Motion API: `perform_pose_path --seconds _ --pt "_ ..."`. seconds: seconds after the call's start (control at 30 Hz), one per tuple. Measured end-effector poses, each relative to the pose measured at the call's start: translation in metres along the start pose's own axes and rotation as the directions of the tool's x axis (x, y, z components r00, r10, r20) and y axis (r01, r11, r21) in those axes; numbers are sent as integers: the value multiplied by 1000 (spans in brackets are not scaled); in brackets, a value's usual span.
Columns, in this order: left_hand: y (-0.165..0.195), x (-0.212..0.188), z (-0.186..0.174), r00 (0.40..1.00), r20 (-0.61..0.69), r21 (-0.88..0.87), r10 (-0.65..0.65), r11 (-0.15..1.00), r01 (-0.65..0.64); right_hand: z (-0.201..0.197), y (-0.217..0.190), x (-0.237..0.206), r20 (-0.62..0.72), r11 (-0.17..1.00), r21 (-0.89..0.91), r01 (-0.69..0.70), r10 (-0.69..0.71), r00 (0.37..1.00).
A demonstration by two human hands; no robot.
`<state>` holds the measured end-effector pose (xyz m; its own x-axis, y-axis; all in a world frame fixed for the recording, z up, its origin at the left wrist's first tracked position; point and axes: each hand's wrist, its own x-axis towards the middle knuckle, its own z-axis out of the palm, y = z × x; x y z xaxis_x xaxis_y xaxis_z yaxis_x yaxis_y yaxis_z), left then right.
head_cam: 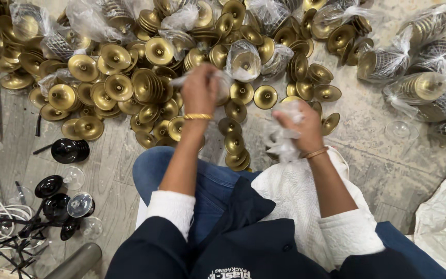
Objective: The person sits on the floor surrounded by brass lamp hardware and wraps stacks of brass finial parts with clear plastic film, twisting the film to secure each bundle and setting wrapped bundles aside. They occasionally pick up unwrapped stacks and continue wrapping more pieces one at a time.
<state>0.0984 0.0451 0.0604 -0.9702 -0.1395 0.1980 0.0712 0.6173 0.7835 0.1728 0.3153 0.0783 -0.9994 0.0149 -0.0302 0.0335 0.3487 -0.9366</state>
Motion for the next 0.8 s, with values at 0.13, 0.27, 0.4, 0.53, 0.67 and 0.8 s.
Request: perform_pose_path --seconds 0.13,0.27,0.4,0.53,0.67,0.8 --pt "43 -35 14 752 588 -219 298 954 -207 22 -17 6 137 907 -98 409 -395 908" --pt "11 13 7 785 558 -469 269 883 31 11 14 -1 157 982 -190 -7 37 987" --pt "-71 139 1 944 -157 425 290 883 -201 -14 41 -9 -71 974 -204 97 -113 991" --pt "-110 165 -1 969 -55 522 239 835 -176 -30 44 -6 -189 989 -145 -24 -4 982" --pt "-89 164 -15 968 -161 26 192 981 -190 -37 39 2 -181 956 262 -135 186 966" --pt "-38 118 -45 997 -63 -434 42 898 -65 -37 37 8 -137 885 458 -85 165 977"
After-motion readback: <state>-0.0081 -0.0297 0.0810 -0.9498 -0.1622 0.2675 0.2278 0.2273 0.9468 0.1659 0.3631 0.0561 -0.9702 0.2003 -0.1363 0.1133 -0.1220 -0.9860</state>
